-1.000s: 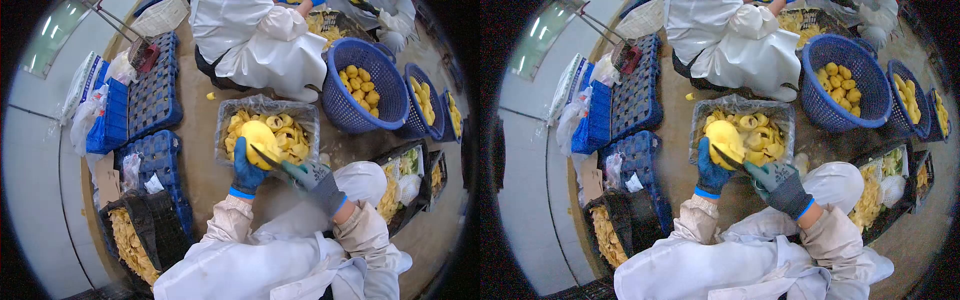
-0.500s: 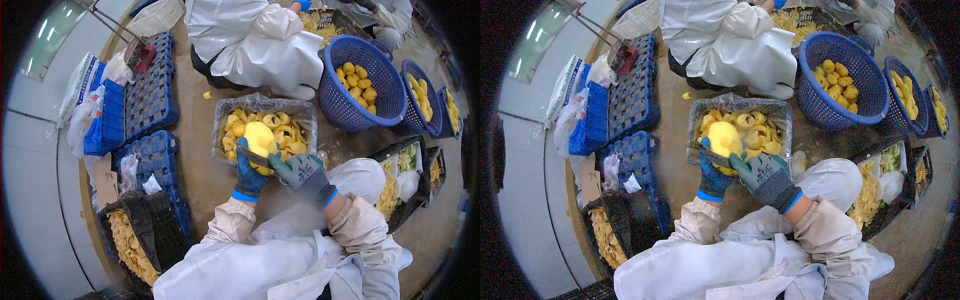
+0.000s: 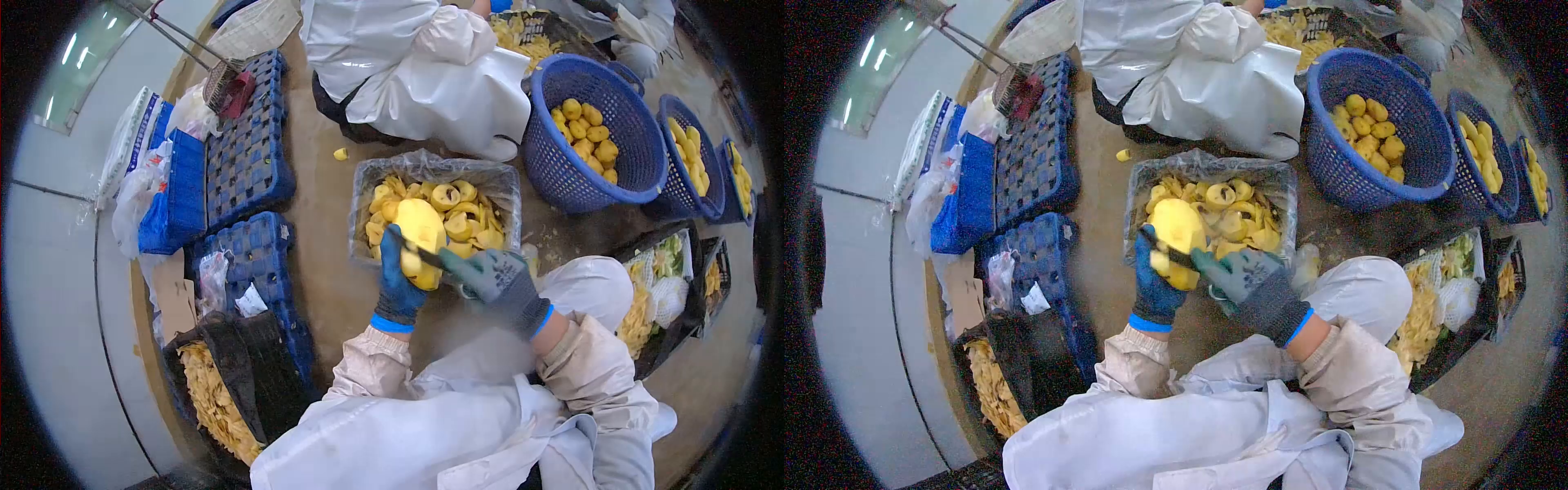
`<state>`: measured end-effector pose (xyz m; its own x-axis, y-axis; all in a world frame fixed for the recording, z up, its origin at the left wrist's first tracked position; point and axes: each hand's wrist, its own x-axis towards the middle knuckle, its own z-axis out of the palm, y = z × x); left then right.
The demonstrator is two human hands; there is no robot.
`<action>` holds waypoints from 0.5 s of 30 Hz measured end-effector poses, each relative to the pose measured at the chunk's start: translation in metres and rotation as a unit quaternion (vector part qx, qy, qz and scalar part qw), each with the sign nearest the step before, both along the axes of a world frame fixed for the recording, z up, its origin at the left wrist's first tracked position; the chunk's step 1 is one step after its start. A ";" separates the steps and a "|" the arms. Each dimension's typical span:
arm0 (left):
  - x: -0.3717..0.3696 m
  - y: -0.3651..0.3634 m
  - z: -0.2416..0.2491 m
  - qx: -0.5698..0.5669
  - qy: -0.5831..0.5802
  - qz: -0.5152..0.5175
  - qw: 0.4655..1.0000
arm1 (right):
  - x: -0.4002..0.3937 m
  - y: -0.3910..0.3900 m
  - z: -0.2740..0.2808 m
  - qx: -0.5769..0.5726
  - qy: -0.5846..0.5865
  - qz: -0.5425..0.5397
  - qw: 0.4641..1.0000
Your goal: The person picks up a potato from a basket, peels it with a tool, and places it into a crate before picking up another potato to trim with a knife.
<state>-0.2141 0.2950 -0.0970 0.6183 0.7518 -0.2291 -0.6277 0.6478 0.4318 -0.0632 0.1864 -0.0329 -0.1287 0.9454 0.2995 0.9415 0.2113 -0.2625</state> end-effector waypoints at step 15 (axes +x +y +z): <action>0.000 -0.010 0.003 -0.072 -0.059 -0.076 0.993 | 0.030 -0.003 -0.027 -0.053 -0.106 -0.042 0.992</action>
<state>-0.2139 0.2849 -0.0945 0.7515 0.6123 -0.2456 -0.5585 0.7886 0.2574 -0.0334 0.1835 -0.0596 -0.0983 0.9803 0.1714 0.9910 0.1121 -0.0727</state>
